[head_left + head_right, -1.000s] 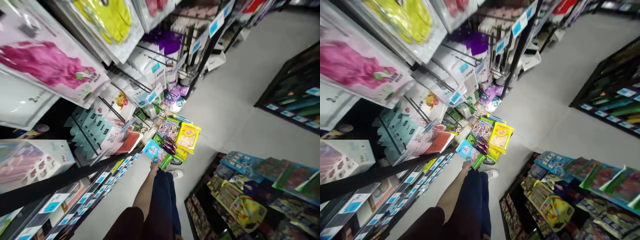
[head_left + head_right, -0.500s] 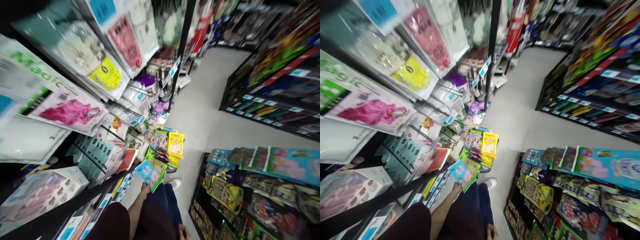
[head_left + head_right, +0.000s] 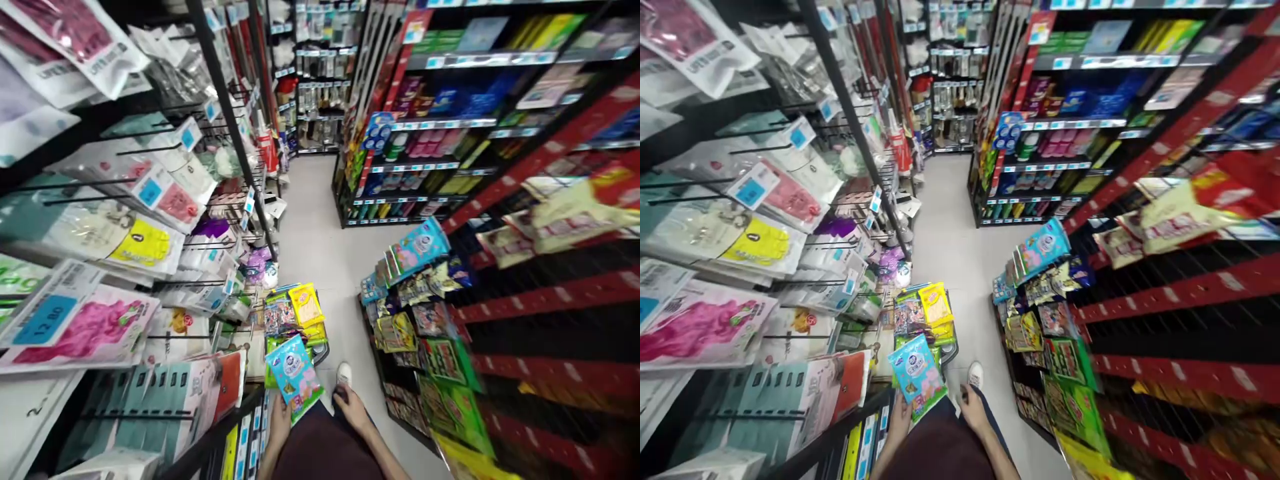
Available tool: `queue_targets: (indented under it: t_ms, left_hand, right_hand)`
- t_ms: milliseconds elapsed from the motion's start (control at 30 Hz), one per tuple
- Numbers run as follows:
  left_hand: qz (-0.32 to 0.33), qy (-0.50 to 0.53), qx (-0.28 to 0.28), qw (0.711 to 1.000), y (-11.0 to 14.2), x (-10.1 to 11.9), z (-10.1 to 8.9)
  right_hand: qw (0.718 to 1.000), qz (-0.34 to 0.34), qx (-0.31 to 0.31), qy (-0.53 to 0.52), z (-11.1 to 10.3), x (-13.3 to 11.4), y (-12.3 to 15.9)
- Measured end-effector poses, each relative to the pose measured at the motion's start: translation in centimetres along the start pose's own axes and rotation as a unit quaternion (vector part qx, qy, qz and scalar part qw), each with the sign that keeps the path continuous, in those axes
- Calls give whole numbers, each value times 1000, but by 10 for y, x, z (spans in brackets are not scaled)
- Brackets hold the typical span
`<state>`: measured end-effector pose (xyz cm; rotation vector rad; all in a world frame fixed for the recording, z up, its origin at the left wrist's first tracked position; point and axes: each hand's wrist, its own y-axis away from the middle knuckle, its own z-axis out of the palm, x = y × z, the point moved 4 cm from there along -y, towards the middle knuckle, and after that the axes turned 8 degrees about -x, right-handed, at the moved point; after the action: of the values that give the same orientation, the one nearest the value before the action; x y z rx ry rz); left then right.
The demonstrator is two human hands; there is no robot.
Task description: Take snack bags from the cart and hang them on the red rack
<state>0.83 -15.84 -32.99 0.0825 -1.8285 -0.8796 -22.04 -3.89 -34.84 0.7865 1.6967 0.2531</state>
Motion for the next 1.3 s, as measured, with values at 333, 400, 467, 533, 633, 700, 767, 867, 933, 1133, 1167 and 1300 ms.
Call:
queue_targets:
  t_ms: [333,400,467,533,633,700,767,867,933,1133,1167,1300]
  left_hand:
    - [106,118,-154,975,13,28,38]
    - [100,135,-165,972,20,27,54]
    - [92,149,-199,964,29,26,77]
    - [95,167,-244,951,38,30,104]
    - [97,198,-252,942,50,43,139]
    - [92,209,-253,940,57,54,158]
    - [84,211,-260,939,64,63,172]
    - [78,211,-282,932,78,74,185]
    - [80,208,-291,930,87,81,189]
    - [89,179,-249,948,94,97,191]
    - [92,172,-241,951,94,101,191]
    - [115,153,-215,958,101,121,190]
  right_hand:
    - [993,-68,-56,-81,-9,-44,33]
    - [995,-56,-29,-82,-22,-42,41]
    - [995,-53,5,-84,-40,-39,49]
    - [994,-59,38,-88,-62,-35,60]
    - [991,-64,69,-97,-95,-29,77]
    - [989,-51,78,-111,-115,-24,89]
    - [989,-33,75,-125,-129,-17,100]
    - [989,-24,41,-140,-142,-11,112]
    - [988,-33,6,-152,-145,-9,117]
    - [980,-54,-79,-175,-150,-14,114]
    - [979,-56,-86,-175,-152,-16,113]
    - [978,-85,-74,-175,-163,-37,117]
